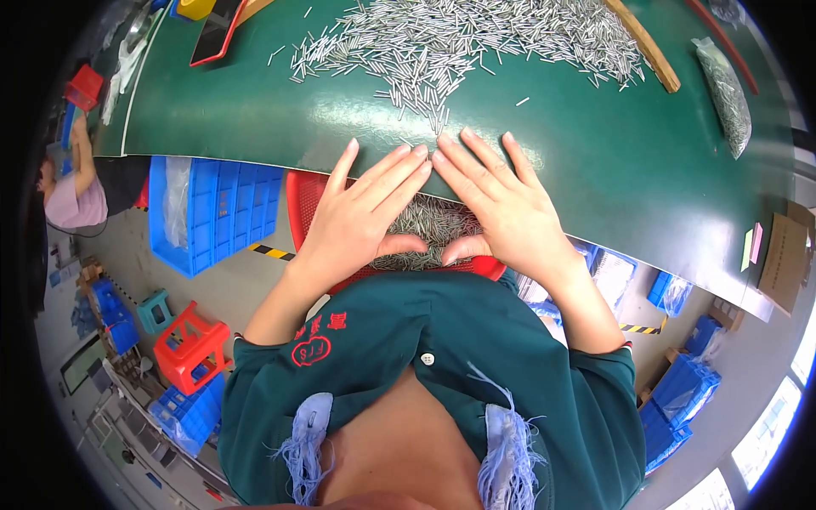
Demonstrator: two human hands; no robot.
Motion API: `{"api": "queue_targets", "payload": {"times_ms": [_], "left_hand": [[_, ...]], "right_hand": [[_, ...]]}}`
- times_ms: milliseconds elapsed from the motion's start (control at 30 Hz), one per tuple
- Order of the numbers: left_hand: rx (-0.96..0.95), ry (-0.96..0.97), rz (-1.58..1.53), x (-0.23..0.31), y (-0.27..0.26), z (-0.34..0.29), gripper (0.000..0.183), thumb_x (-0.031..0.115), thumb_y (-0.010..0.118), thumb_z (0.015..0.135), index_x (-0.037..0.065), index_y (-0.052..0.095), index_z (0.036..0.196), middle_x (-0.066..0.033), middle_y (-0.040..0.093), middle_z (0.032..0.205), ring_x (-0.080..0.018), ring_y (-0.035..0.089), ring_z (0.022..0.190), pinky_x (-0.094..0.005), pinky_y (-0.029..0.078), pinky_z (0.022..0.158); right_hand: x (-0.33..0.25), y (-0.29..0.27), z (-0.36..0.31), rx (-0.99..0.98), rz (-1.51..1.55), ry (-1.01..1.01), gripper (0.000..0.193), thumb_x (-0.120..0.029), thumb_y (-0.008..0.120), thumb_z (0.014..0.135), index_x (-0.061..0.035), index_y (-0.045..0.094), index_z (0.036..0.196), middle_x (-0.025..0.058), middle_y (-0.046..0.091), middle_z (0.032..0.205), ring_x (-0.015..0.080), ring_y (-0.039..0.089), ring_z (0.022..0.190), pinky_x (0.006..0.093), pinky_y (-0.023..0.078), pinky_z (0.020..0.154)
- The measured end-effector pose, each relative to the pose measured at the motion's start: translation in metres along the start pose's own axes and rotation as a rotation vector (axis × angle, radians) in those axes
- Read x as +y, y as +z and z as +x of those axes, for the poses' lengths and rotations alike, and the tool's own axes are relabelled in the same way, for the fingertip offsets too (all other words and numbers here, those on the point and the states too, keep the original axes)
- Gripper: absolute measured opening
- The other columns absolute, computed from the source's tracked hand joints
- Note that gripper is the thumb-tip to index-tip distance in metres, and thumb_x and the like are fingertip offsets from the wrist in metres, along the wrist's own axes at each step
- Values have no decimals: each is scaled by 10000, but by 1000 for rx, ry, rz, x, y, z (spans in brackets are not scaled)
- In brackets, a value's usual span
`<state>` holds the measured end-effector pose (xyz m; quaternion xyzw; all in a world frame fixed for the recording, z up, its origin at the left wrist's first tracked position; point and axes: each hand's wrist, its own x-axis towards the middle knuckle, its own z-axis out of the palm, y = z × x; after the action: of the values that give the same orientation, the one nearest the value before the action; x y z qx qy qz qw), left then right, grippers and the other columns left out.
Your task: Sorting and organizing small metal pins on a workbench in a factory setting.
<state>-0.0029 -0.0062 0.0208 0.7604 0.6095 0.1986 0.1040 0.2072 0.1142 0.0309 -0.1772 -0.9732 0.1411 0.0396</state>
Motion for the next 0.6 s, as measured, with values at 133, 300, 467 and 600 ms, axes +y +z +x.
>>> {"api": "queue_targets", "payload": {"times_ms": [133,300,467,600], "left_hand": [[116,1,115,-9,-3,16,854,576,683,737,47,538,1391,-83,499,1483,-219,457,1386,-553,301,1143],[74,-27,67,-12,-5,6,861,565,695,719,26,550,1376,-82,512,1475,-237,470,1376,-560,300,1142],[148,-22,35,-14,-7,21,904,566,685,719,44,500,1433,-100,503,1480,-251,450,1396,-565,256,1166],[91,-14,48,-17,-2,29,912,580,675,712,39,505,1426,-97,508,1476,-252,449,1395,-560,262,1165]], "right_hand": [[9,0,21,147,29,76,1113,-762,528,669,-67,368,1523,101,380,1572,277,321,1475,517,185,1214],[5,-3,19,4,10,-58,1145,-760,523,650,-42,347,1524,115,394,1560,284,332,1467,519,204,1210],[14,0,28,66,122,-25,1166,-759,529,634,-44,331,1532,133,402,1552,282,332,1469,510,212,1211],[12,-1,35,116,70,-10,1175,-754,557,625,-61,316,1542,141,411,1544,279,336,1467,507,217,1212]]}}
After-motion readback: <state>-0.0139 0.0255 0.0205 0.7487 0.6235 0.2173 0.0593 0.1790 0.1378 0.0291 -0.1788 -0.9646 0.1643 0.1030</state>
